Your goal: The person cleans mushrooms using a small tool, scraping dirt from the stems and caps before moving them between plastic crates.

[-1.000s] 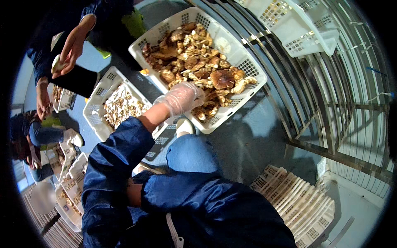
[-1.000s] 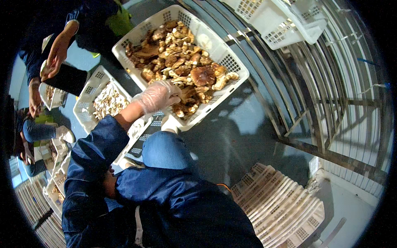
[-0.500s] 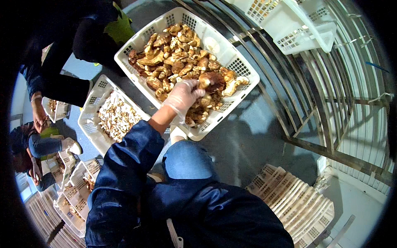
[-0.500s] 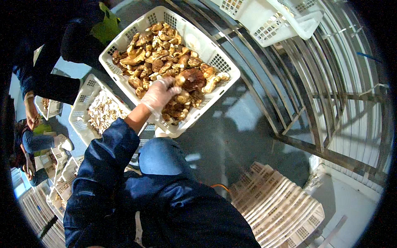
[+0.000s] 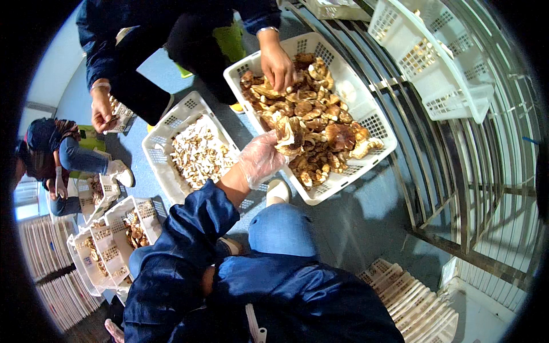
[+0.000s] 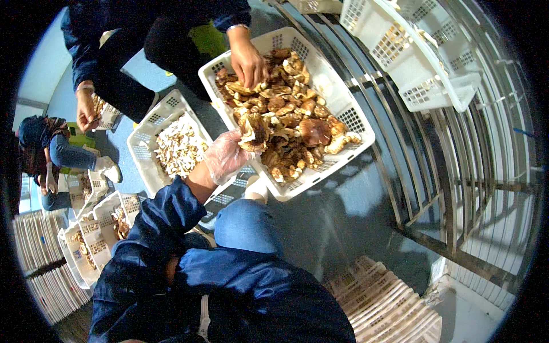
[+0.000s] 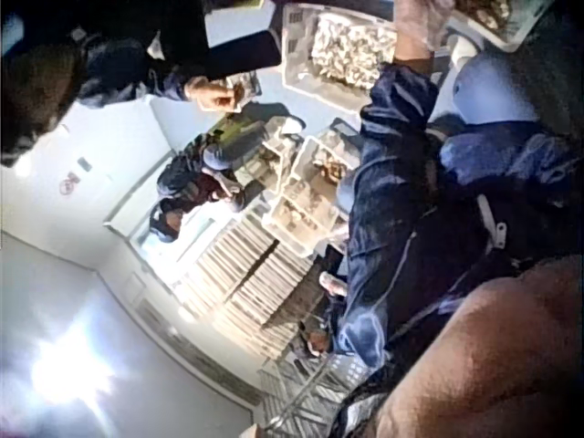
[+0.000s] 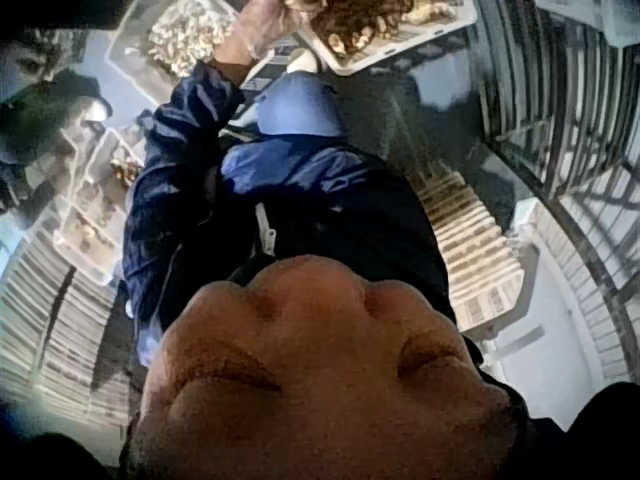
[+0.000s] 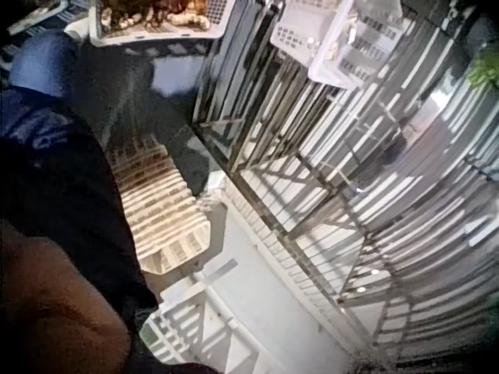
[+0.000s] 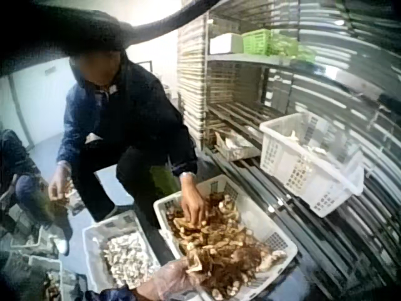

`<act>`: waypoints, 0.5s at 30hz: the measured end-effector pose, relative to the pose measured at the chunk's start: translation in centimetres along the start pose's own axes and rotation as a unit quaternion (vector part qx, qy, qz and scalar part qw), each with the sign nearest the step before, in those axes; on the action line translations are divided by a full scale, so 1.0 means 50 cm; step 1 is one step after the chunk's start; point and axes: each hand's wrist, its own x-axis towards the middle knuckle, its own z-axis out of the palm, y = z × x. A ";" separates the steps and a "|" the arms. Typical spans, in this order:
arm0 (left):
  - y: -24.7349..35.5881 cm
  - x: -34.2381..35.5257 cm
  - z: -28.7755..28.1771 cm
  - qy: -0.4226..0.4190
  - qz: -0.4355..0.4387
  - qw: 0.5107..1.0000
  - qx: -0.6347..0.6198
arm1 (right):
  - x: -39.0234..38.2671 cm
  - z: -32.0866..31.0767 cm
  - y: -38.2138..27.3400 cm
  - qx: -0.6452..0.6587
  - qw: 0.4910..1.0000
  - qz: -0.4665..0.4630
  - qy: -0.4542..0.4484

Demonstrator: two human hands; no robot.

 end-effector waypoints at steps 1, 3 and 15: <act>0.006 -0.005 -0.023 -0.007 -0.009 0.999 -0.041 | 0.015 -0.001 -0.008 -0.011 1.000 -0.003 -0.013; 0.021 -0.022 -0.055 -0.031 -0.021 0.994 -0.104 | 0.047 0.000 -0.036 -0.035 0.999 -0.019 -0.036; 0.093 -0.244 -0.028 -0.113 -0.013 0.936 -0.332 | 0.157 0.011 -0.111 -0.130 0.979 -0.049 -0.148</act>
